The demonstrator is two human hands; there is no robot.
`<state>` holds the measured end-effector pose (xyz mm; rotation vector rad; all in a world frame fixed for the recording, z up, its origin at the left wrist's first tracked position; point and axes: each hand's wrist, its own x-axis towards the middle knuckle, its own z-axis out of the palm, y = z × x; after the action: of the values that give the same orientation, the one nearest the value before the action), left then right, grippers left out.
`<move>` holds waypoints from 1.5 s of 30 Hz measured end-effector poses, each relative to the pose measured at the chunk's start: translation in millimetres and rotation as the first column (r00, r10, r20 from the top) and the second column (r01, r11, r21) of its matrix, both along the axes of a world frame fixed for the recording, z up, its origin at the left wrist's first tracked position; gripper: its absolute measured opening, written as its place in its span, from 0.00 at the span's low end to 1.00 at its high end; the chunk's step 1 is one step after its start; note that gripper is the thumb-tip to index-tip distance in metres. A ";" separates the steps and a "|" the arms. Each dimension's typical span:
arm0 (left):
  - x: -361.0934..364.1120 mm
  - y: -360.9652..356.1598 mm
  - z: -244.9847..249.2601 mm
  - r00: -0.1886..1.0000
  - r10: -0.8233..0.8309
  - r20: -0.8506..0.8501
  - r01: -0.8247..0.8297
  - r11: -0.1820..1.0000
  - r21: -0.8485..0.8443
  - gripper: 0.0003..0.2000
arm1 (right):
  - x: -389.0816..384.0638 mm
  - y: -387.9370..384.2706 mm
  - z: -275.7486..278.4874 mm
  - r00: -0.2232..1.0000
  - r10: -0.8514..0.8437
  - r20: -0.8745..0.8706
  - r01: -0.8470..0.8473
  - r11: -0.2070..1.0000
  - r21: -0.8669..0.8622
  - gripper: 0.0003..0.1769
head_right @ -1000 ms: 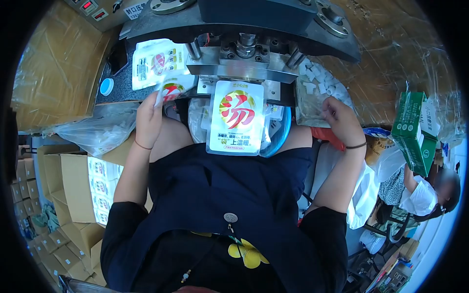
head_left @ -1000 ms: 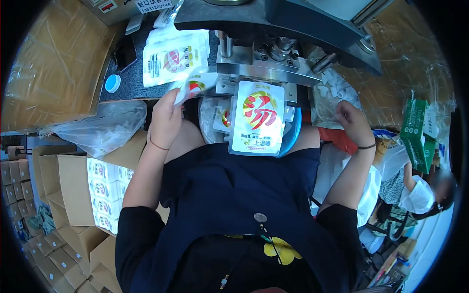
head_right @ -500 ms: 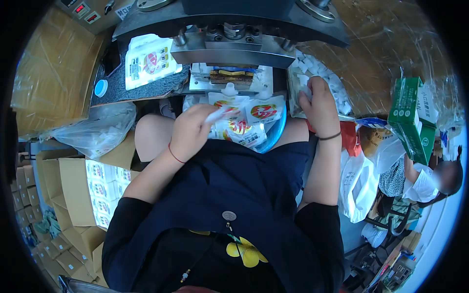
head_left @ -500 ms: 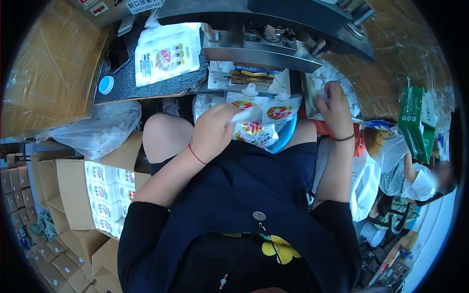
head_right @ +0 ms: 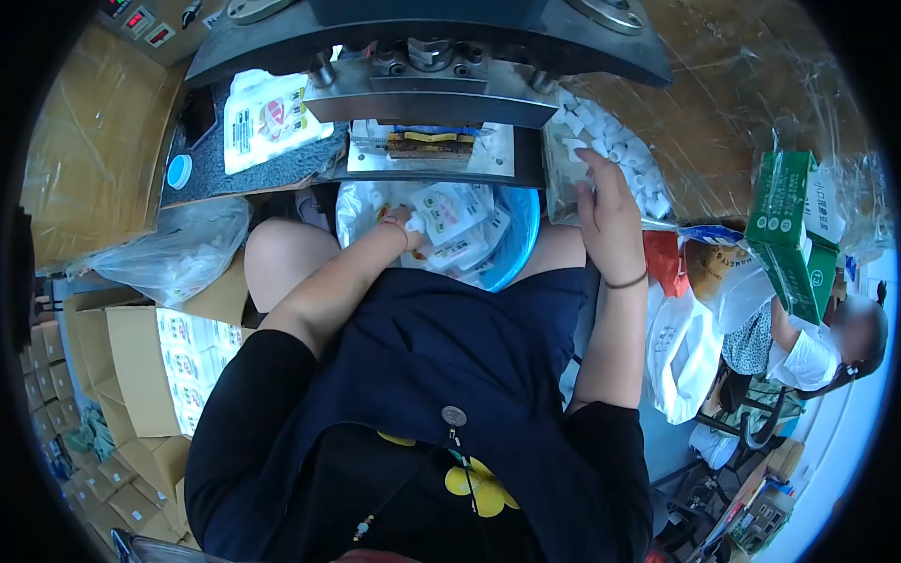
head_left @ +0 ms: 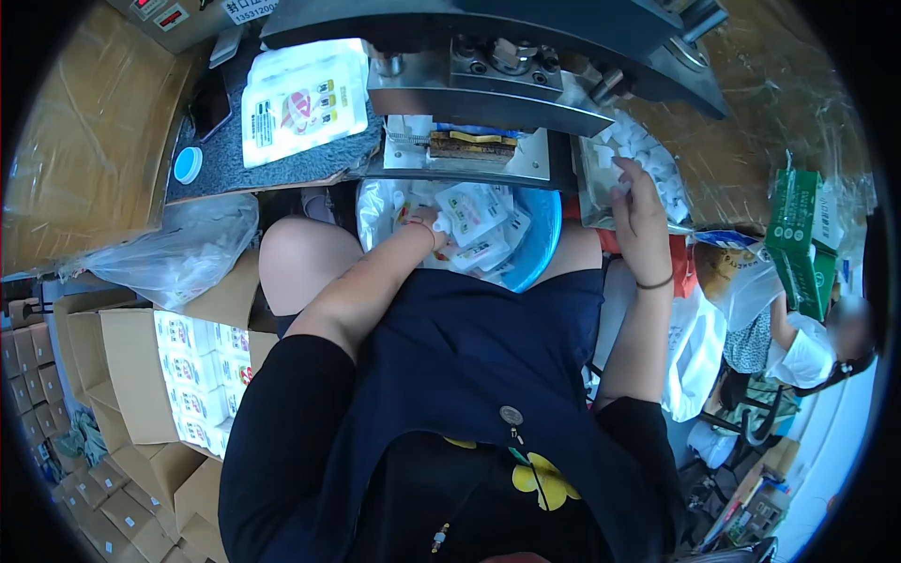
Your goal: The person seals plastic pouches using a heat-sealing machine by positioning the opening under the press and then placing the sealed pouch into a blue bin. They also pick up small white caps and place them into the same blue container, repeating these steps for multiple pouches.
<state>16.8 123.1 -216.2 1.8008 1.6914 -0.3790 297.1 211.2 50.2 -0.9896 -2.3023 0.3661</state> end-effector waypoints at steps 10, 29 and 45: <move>-8.7 -83.5 173.8 0.613 0.176 0.770 -0.448 0.880 0.156 0.10 | 2.4 -28.9 10.3 0.969 0.170 -0.181 -0.224 0.913 -0.340 0.04; 33.2 -100.2 217.5 -0.207 0.522 0.828 -0.215 0.801 -0.559 0.19 | -50.5 -31.0 48.1 0.970 0.217 -0.107 -0.242 0.879 -0.410 0.11; 32.3 -90.8 219.8 -0.050 0.364 0.930 -0.452 0.822 -0.346 0.16 | -60.3 -34.8 47.2 0.974 0.136 -0.182 -0.198 0.900 -0.387 0.07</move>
<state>49.1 32.3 3.6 0.8732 0.9969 1.0576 236.8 176.5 97.5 -0.9146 -2.2229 0.9883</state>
